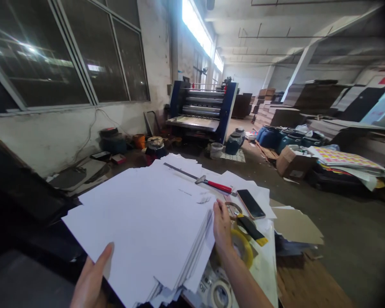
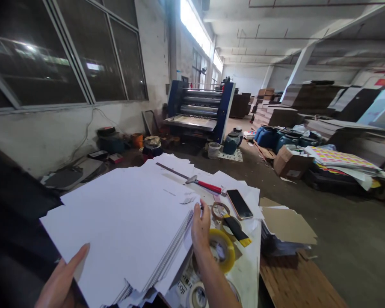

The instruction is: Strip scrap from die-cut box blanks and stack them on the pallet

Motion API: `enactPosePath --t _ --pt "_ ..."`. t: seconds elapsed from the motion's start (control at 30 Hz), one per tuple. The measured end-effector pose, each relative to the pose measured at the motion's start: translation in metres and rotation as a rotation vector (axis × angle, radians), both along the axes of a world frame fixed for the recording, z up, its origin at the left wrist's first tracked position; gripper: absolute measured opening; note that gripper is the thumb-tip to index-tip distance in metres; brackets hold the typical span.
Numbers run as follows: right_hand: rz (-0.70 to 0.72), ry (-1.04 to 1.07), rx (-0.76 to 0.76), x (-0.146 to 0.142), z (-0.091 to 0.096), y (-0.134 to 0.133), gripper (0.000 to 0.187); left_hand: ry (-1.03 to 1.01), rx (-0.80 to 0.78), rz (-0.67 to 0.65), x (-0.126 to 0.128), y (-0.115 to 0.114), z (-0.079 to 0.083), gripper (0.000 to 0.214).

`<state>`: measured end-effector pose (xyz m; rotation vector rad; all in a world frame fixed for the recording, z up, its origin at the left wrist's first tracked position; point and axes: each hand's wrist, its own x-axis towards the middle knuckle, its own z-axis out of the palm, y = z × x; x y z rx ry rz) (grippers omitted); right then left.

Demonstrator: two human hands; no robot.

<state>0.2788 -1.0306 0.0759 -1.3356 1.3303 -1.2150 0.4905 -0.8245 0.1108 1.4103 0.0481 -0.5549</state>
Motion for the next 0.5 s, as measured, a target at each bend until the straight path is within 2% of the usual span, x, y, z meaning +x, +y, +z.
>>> enactPosePath --t 0.13,0.3,0.4,0.5 --pt "-0.067 0.083 -0.126 0.013 -0.004 -0.001 0.066 0.020 -0.005 0.002 -0.004 -0.002 0.009 0.043" --pt "0.048 0.264 -0.213 -0.001 -0.014 0.004 0.063 0.074 0.001 0.006 -0.002 0.001 0.012 0.044" --pt "0.122 0.399 -0.294 -0.011 -0.002 -0.012 0.071 0.093 -0.031 0.000 0.001 0.006 0.005 0.044" --pt "0.288 0.538 -0.361 0.002 0.020 -0.051 0.064 0.081 -0.104 -0.025 0.002 0.011 -0.004 0.047"
